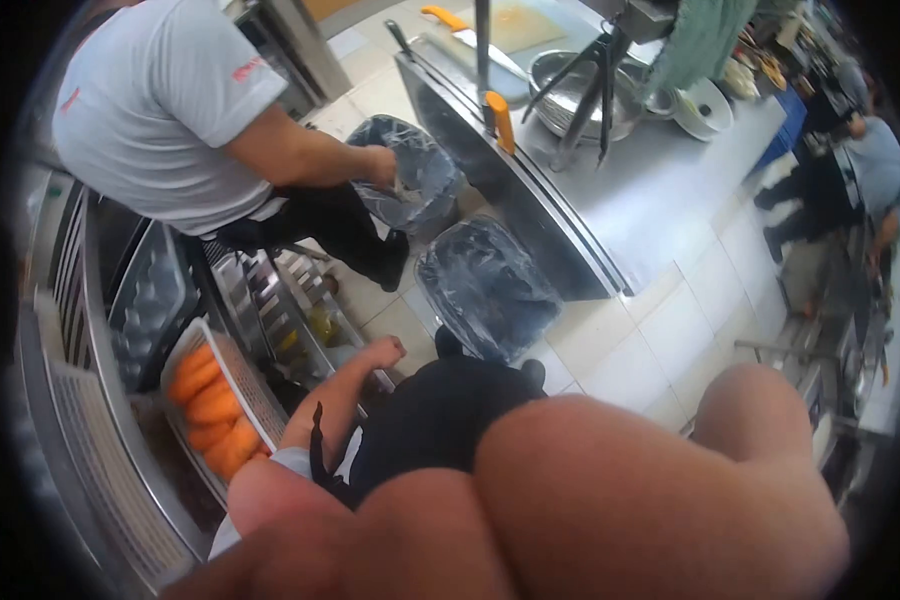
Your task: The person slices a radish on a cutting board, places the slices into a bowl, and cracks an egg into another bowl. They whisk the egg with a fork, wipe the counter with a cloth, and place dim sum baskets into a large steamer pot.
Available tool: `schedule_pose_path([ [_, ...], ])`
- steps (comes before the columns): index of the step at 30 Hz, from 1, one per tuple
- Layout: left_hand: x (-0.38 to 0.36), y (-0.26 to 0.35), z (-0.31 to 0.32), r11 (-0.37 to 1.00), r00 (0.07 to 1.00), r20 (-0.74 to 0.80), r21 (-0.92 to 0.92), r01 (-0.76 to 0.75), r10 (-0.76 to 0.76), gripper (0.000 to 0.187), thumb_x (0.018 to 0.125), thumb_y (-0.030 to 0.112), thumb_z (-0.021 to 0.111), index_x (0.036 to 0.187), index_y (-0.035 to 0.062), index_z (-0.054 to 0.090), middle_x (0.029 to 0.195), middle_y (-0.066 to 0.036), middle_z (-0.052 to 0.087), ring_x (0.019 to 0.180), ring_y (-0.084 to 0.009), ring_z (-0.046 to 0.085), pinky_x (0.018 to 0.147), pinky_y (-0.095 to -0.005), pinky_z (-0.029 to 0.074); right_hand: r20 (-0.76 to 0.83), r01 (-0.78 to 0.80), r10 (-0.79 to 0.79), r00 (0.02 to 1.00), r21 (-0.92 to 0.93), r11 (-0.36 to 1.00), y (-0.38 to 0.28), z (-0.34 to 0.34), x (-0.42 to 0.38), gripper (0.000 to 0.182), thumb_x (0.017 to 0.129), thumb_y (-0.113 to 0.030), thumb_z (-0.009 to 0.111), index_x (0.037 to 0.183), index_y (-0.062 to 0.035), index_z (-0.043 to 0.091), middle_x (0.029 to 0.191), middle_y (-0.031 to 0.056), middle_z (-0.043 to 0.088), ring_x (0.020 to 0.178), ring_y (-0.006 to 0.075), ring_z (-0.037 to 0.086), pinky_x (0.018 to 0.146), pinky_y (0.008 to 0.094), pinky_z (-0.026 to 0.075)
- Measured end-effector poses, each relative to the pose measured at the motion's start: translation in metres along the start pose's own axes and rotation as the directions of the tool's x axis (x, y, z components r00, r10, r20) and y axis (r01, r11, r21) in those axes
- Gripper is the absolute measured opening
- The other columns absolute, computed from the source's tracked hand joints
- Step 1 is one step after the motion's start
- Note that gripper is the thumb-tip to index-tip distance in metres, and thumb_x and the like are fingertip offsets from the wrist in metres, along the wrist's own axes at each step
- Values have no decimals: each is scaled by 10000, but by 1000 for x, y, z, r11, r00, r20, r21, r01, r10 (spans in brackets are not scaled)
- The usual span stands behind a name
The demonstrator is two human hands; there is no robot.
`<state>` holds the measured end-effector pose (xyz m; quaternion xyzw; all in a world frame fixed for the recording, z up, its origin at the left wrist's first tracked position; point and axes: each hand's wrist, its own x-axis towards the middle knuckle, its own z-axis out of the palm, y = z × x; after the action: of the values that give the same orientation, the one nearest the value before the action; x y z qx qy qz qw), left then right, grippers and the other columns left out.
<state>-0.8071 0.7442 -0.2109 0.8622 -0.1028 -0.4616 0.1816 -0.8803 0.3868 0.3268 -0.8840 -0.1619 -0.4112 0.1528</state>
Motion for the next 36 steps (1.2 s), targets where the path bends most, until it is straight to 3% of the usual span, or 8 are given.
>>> schedule_pose_path([
  [9, 40, -52, -67, 990, 998, -33, 130, -48, 53, 415, 860, 353, 609, 1041, -3, 725, 1080, -236, 706, 1038, -411, 661, 929, -465, 510, -100, -33, 23, 995, -97, 995, -51, 18, 27, 388, 760, -291, 799, 612, -124, 483, 563, -25, 314, 520, 189, 384, 497, 353, 345],
  [11, 47, -34, -66, 975, 993, -27, 191, -112, 119, 413, 859, 352, 606, 1036, -2, 725, 1066, -240, 707, 1028, -411, 664, 921, -470, 511, 214, 26, -45, 976, 90, 996, -24, 4, 19, 371, 744, -245, 809, 598, -127, 488, 564, 11, 424, 514, 230, 444, 511, 360, 359],
  [14, 26, -7, -75, 994, 999, -36, 107, -34, 39, 400, 864, 315, 561, 986, -24, 735, 1104, -261, 693, 1039, -423, 663, 948, -480, 515, 660, -187, 30, 751, 169, 968, -10, 36, 14, 312, 806, -244, 775, 661, -81, 552, 615, 95, 544, 558, 292, 547, 543, 382, 418],
  [19, 39, -15, -74, 964, 988, 107, 227, -136, 114, 397, 883, 325, 563, 1073, 20, 732, 1130, -229, 703, 1065, -409, 668, 954, -473, 519, 939, -763, 135, 316, 166, 625, 25, 223, -80, 260, 902, -267, 678, 822, -23, 635, 752, 152, 672, 672, 305, 649, 632, 408, 493],
  [24, 89, -74, -126, 933, 939, 248, 212, -292, 237, 436, 889, 372, 576, 1113, 31, 732, 1177, -212, 694, 1127, -374, 652, 988, -456, 502, 937, -754, 346, 49, -193, 627, 55, 373, -293, 272, 919, -259, 571, 875, -21, 696, 911, 218, 714, 917, 376, 697, 799, 474, 526],
  [28, 135, -139, -197, 959, 962, 210, 189, -212, 172, 463, 824, 363, 630, 1103, 7, 730, 1222, -224, 672, 1172, -365, 634, 991, -455, 498, 913, -743, 406, 36, -247, 622, 59, 403, -252, 272, 916, -258, 574, 890, -18, 699, 920, 222, 714, 920, 378, 697, 800, 474, 526],
  [32, 158, -193, -280, 960, 984, -85, -248, 132, -157, 438, 814, 271, 578, 1055, -68, 716, 1075, -278, 703, 1029, -410, 685, 905, -450, 543, 884, -762, 465, 34, -279, 585, 54, 410, -241, 273, 911, -256, 577, 910, -14, 704, 932, 226, 714, 923, 381, 696, 801, 475, 527],
  [36, 183, -212, -336, 757, 909, 29, -544, 363, -416, 403, 822, 252, 567, 1006, -67, 730, 1005, -275, 717, 953, -411, 704, 872, -438, 554, 824, -814, 564, 56, -289, 503, 56, 418, -232, 277, 907, -254, 580, 929, -10, 709, 944, 230, 714, 926, 384, 696, 802, 475, 528],
])
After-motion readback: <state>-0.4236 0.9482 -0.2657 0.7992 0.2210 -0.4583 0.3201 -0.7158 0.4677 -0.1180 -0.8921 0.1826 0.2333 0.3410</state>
